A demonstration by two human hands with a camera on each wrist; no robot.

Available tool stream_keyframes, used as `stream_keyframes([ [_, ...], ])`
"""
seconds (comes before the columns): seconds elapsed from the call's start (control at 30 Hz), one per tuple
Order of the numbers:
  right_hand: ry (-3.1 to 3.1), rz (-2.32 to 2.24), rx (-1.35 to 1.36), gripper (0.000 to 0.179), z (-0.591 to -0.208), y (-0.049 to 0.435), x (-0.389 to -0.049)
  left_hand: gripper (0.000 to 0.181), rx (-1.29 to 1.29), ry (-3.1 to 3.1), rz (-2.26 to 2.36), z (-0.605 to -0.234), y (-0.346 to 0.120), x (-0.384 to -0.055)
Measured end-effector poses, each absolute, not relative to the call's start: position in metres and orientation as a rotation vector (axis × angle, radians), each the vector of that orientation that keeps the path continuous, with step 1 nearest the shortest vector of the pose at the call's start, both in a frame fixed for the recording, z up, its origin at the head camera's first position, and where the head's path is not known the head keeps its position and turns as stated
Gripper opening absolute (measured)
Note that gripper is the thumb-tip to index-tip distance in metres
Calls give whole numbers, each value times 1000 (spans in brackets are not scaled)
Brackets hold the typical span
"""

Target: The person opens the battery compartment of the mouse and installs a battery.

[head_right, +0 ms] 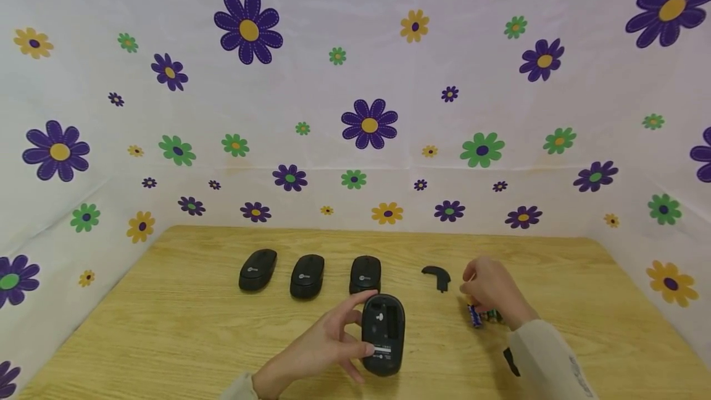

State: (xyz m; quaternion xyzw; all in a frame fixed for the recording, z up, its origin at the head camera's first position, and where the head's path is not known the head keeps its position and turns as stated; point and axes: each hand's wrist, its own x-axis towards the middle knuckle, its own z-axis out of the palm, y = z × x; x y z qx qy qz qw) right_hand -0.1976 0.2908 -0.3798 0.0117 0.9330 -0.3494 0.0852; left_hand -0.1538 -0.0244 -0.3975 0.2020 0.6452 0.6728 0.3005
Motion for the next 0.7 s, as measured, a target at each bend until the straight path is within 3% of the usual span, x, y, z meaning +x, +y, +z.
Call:
stream_keyframes([
  [0.7, 2970, -705, -103, 18, -389, 292, -183, 76, 557, 1728, 1760, -397, -26, -155],
])
